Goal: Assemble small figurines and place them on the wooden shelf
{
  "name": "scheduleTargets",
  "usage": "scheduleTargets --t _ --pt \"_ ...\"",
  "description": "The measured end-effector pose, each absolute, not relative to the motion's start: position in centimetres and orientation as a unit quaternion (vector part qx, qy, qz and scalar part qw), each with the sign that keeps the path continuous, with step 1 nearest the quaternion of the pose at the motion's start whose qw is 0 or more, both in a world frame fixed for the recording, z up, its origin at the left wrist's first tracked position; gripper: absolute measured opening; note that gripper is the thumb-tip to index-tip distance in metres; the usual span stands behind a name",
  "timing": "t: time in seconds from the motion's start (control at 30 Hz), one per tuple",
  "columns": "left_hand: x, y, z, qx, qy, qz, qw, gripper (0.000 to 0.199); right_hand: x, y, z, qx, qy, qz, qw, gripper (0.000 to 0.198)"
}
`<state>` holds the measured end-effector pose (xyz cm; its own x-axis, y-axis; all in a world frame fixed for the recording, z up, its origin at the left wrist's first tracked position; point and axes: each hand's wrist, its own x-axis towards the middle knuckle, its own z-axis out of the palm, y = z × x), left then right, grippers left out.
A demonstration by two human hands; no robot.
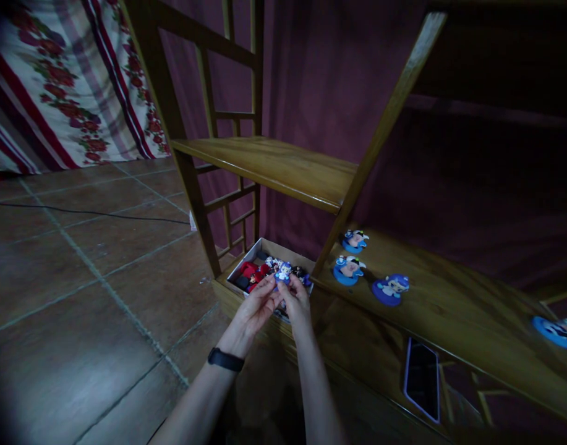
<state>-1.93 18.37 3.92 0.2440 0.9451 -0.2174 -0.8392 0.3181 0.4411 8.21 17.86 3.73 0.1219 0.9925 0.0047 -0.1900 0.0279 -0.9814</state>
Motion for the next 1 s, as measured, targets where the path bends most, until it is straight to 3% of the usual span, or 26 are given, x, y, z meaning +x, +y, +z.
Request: scheduleTargets --t 0.7,1.0 --pt "-1.81 18.44 3.43 0.085 0.186 0.581 0.787 0.009 8.46 18.04 3.07 -0.513 -0.414 0.482 0.577 0.053" --pt "-1.83 18.62 3.32 0.123 0.173 0.592 0.777 0.029 8.46 17.97 2.97 -0.503 -0.413 0.491 0.579 0.054"
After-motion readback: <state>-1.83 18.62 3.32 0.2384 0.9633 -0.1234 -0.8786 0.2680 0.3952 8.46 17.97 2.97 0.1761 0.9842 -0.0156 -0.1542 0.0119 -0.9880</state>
